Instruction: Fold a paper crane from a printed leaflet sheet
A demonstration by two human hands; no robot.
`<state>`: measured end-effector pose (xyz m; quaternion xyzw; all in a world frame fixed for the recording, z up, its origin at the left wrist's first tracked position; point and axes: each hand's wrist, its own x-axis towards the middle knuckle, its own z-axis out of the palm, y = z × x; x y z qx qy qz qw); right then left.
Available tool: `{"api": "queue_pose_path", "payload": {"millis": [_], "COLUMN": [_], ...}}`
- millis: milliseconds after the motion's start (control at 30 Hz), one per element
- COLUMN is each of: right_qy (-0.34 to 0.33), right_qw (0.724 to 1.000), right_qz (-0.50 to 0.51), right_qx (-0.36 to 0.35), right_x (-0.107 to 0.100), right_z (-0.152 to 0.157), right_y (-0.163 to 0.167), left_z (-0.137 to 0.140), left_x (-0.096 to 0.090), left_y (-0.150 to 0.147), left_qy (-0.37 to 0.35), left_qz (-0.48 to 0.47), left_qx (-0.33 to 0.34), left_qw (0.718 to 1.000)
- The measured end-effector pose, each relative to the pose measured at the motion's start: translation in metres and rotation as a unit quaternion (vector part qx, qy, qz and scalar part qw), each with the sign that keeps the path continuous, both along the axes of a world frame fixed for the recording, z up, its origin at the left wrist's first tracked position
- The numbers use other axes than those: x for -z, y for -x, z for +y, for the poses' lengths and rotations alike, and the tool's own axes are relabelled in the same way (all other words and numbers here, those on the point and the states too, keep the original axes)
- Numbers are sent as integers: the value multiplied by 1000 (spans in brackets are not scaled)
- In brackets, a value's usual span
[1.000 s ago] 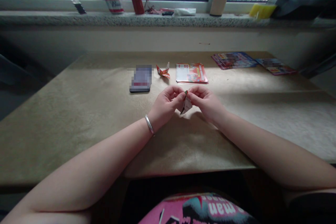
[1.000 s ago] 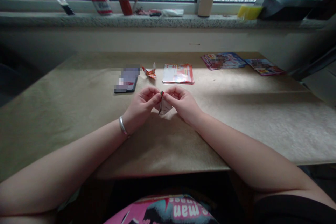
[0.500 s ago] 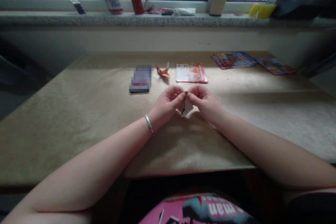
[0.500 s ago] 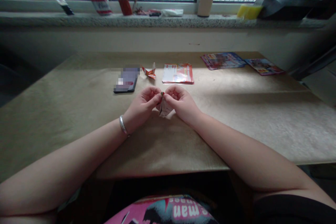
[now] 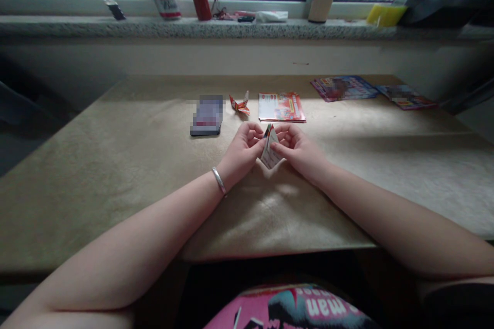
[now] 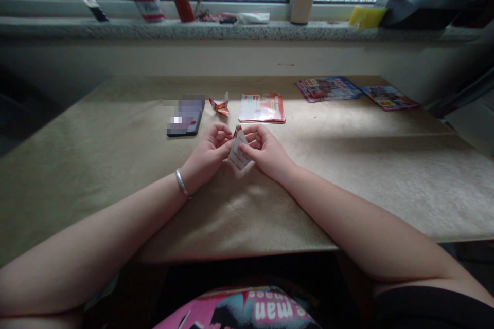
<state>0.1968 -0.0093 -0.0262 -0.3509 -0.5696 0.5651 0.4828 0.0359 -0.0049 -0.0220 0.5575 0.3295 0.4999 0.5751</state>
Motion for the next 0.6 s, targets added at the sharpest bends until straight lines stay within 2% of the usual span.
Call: {"api": "queue_pose_path", "payload": {"millis": [600], "right_qy": [3], "right_qw": [995], "right_qz": [-25], "right_qx": [96], "right_x": [2], "right_z": [6], "right_y": [-4], "left_z": [-1], "left_x": [-2], "left_y": [1], "left_qy": [63], "left_qz": [8], "left_qx": [66], "left_qw": [996]}}
